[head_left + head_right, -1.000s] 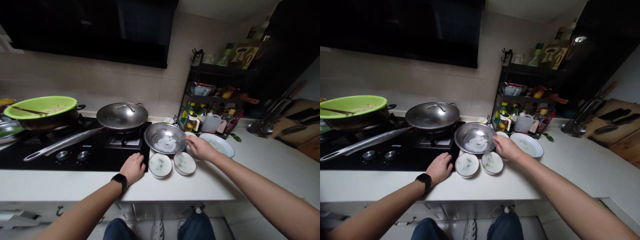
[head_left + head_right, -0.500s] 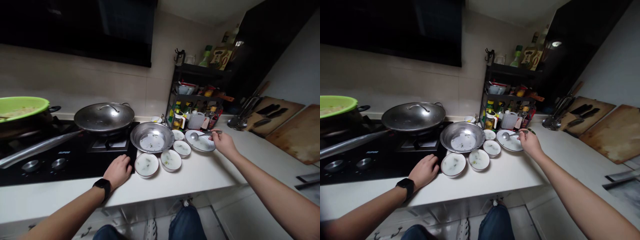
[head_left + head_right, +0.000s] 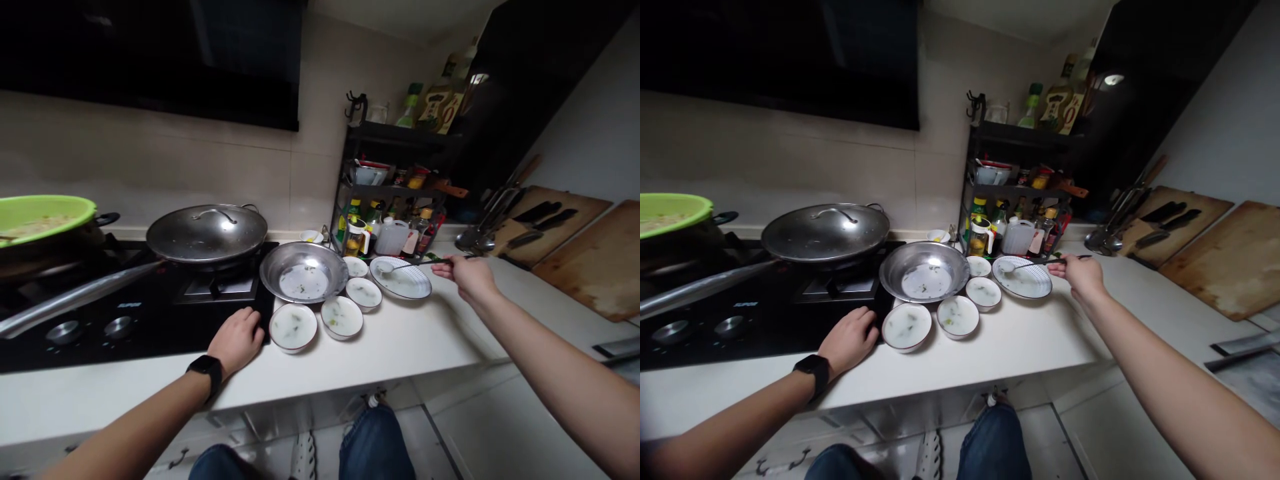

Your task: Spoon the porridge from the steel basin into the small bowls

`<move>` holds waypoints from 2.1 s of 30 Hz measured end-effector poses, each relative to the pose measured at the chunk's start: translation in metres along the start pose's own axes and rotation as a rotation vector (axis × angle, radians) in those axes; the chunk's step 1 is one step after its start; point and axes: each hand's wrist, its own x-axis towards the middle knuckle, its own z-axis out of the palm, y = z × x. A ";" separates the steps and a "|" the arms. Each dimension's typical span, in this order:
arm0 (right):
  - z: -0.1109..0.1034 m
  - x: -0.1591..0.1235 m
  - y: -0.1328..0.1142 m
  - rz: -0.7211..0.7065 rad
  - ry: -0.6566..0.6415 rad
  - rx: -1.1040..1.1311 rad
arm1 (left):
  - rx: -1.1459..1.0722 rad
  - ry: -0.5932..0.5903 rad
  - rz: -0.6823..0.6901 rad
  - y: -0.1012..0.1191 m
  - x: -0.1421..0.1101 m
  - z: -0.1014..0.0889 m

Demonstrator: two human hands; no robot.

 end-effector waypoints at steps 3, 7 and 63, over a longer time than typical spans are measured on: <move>0.009 -0.003 -0.019 -0.046 -0.019 -0.011 | 0.010 -0.002 0.002 0.001 0.000 -0.001; 0.031 -0.008 -0.037 -0.061 -0.071 0.002 | 0.016 -0.001 0.006 0.002 -0.001 -0.002; 0.022 -0.002 -0.031 -0.045 -0.033 0.008 | 0.011 -0.002 0.013 0.001 0.000 -0.001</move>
